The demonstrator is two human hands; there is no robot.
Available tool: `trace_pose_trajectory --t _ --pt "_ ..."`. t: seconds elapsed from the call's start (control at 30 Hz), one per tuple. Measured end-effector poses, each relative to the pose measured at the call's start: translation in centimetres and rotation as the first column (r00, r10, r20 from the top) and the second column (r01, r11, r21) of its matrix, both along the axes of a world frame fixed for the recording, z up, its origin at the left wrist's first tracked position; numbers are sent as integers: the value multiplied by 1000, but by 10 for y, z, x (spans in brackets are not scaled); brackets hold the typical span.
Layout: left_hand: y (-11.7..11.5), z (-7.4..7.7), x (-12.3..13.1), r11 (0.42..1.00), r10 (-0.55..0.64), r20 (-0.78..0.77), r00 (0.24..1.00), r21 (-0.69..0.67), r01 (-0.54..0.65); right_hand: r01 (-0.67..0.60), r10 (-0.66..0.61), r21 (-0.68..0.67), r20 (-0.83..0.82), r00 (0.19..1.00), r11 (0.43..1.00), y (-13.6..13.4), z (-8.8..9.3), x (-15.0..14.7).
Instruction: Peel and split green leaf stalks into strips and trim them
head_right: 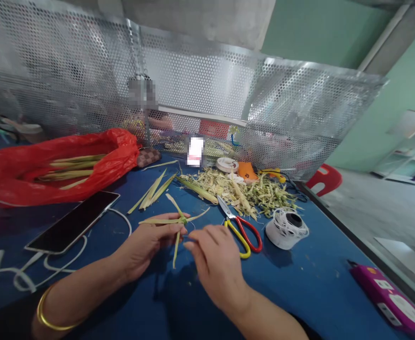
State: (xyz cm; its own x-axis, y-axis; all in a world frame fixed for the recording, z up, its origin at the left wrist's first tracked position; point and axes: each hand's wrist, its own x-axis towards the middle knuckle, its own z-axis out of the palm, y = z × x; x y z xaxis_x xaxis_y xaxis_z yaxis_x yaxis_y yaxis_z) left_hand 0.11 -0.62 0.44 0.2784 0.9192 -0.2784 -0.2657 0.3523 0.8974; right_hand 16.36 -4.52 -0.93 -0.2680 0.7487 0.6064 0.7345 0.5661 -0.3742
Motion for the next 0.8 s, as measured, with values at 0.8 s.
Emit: trace_pose_trajectory --t 0.8 --pt "0 -4 5 982 0 -273 962 182 52 -31 42 -144 73 996 989 -1 10 4"
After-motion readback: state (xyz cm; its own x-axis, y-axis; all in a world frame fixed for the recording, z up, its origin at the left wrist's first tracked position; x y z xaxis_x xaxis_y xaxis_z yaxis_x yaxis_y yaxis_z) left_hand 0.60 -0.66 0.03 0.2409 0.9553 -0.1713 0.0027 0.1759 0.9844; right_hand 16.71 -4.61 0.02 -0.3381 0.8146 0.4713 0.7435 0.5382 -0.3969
